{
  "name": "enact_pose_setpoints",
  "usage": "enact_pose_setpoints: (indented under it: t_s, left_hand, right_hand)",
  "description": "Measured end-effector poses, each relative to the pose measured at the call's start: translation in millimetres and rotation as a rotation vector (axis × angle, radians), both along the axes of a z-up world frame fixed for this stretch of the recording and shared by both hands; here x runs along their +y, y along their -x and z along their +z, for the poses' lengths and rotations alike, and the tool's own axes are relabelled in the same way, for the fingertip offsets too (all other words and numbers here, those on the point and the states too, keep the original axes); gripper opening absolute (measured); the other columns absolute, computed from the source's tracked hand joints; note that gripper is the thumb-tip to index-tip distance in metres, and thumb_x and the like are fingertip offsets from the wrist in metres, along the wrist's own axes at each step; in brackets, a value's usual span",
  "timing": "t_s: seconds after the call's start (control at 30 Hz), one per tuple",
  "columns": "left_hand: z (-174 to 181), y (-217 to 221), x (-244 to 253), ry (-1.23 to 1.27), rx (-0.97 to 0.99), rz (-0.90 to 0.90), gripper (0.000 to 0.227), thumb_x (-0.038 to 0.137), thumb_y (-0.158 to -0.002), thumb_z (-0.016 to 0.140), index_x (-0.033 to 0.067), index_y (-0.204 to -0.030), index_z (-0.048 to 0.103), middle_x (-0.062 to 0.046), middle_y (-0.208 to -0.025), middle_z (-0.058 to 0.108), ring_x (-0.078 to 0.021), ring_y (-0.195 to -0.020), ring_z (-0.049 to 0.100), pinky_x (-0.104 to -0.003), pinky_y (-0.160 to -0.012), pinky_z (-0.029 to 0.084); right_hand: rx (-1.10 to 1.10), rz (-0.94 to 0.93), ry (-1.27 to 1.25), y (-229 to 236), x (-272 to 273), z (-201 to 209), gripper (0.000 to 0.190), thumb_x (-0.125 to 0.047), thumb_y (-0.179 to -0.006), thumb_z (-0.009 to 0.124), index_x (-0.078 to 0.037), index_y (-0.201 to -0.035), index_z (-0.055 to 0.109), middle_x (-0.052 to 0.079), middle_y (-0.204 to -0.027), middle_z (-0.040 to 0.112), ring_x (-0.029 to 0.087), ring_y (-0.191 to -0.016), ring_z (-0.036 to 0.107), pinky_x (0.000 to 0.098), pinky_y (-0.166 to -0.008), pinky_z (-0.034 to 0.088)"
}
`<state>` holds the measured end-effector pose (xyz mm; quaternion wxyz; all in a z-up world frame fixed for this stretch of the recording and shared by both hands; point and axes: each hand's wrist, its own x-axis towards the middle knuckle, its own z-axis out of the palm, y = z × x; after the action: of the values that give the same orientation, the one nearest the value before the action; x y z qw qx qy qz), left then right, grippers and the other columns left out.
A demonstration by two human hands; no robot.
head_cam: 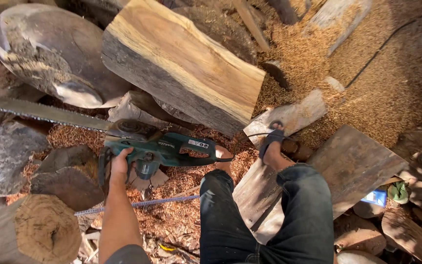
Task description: Sawing a large log into smaller pieces using an electric chainsaw.
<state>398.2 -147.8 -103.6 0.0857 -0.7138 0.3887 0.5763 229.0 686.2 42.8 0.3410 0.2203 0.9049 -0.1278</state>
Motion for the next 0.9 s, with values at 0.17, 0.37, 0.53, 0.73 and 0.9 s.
enact_pose_setpoints:
  t_s: [0.17, 0.37, 0.53, 0.73, 0.9]
  left_hand:
    - [63.1, 52.3, 54.2, 0.034, -0.039, 0.087, 0.036, 0.039, -0.089, 0.067, 0.0039, -0.095, 0.071, -0.007, -0.061, 0.055, -0.0182, -0.048, 0.047, -0.035, -0.046, 0.036]
    - [161.8, 59.0, 142.8, -0.026, 0.145, 0.143, 0.042, 0.044, -0.098, 0.060, 0.0041, -0.084, 0.063, -0.004, -0.058, 0.052, -0.0154, -0.048, 0.046, -0.033, -0.047, 0.037]
    - [263.9, 97.5, 207.1, 0.013, 0.288, 0.172, 0.047, 0.045, -0.098, 0.058, 0.0020, -0.080, 0.061, -0.003, -0.055, 0.051, -0.0156, -0.046, 0.047, -0.033, -0.045, 0.036]
    - [312.9, 173.3, 260.2, 0.087, 0.397, 0.097, 0.037, 0.038, -0.089, 0.066, 0.0019, -0.081, 0.067, -0.003, -0.057, 0.057, -0.0147, -0.045, 0.047, -0.033, -0.043, 0.035]
    - [304.1, 221.8, 311.6, 0.290, 0.268, -0.572, 0.060, 0.045, -0.093, 0.075, -0.0086, -0.071, 0.059, -0.016, -0.058, 0.053, -0.0241, -0.060, 0.045, -0.041, -0.060, 0.042]
  right_hand:
    - [0.057, -0.042, 0.018, 108.5, -100.6, 46.8, 0.058, -0.041, -0.095, 0.068, -0.006, -0.141, 0.064, 0.024, -0.125, 0.070, 0.035, -0.117, 0.066, 0.0421, -0.099, 0.049]
    - [0.467, 0.527, 0.279, 180.9, -298.7, 180.1, 0.070, -0.045, -0.083, 0.075, -0.005, -0.138, 0.059, 0.019, -0.139, 0.062, 0.035, -0.131, 0.056, 0.0462, -0.107, 0.042]
    - [0.621, 1.100, 0.453, 185.4, -364.3, 236.9, 0.085, -0.053, -0.067, 0.081, -0.004, -0.132, 0.057, 0.022, -0.137, 0.058, 0.040, -0.133, 0.049, 0.0559, -0.115, 0.031]
    - [0.326, 1.116, 0.486, 219.8, -310.6, 220.4, 0.073, -0.019, -0.061, 0.084, -0.012, -0.130, 0.063, 0.013, -0.132, 0.066, 0.035, -0.121, 0.063, 0.0485, -0.105, 0.045]
    - [-0.172, 0.844, 0.633, 277.8, -279.8, 209.0, 0.074, -0.023, -0.063, 0.091, -0.013, -0.131, 0.063, 0.012, -0.122, 0.071, 0.028, -0.105, 0.069, 0.0385, -0.088, 0.055]
